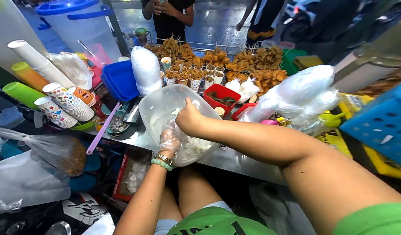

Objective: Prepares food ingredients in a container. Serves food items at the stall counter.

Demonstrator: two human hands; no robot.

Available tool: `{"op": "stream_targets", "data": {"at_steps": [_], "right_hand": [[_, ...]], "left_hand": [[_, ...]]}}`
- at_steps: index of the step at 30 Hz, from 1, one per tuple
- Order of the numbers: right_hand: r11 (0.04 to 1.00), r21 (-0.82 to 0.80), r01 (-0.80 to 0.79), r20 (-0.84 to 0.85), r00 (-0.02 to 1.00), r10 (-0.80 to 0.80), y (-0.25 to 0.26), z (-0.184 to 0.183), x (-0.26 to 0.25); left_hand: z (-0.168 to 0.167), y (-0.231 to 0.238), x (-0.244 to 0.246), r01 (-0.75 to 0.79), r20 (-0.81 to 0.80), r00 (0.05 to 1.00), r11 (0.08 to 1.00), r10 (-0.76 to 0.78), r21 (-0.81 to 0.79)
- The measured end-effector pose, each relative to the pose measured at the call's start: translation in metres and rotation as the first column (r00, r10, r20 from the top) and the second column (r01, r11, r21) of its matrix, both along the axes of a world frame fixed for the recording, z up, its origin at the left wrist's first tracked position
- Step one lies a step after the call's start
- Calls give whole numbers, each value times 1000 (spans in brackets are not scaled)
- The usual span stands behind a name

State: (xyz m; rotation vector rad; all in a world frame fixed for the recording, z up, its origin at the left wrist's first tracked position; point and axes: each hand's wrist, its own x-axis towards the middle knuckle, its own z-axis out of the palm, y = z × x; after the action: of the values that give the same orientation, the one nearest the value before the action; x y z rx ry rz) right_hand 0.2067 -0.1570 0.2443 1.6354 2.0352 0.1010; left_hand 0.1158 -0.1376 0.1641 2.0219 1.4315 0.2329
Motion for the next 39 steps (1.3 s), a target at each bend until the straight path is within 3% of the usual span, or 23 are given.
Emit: {"op": "stream_targets", "data": {"at_steps": [3,6,8,10,12,15,18,26,31,34,37,39], "right_hand": [[997,71,7,-52,999,-4,-5,20,2],[968,249,14,-182,983,33,-20,33,15],[919,388,69,-274,961,44,-28,39,31],[900,416,130,-313,950,7,-32,32,49],[941,282,188,-329,940,-89,-32,7,59],[971,-40,237,-336,912,-236,-26,-44,60],[963,-207,175,-352,905,-240,-18,-76,58],[943,-332,-5,-532,827,-183,-14,-73,64],[913,-400,81,-712,600,-365,-18,-58,101],[931,-304,201,-767,528,-364,-30,-28,118],[936,-36,349,-785,569,-243,-45,0,124],[903,119,412,-786,595,-168,-53,9,116]], "left_hand": [[10,-1,-5,-10,89,996,999,13,-33],[13,10,-10,-93,180,977,989,113,-115],[9,15,-16,-181,347,906,964,240,-194],[-2,18,-22,-235,470,823,945,318,-229],[-9,18,-21,-272,491,812,949,316,-161],[-11,12,-17,-290,424,873,955,240,57],[-18,9,-16,-321,478,852,934,213,156],[-19,10,-16,-340,495,830,936,256,86],[-19,13,-16,-339,518,807,941,284,12],[-9,16,-17,-320,467,815,938,343,-130],[7,16,-14,-256,406,852,939,332,-230],[11,10,-11,-182,463,832,938,306,-294]]}}
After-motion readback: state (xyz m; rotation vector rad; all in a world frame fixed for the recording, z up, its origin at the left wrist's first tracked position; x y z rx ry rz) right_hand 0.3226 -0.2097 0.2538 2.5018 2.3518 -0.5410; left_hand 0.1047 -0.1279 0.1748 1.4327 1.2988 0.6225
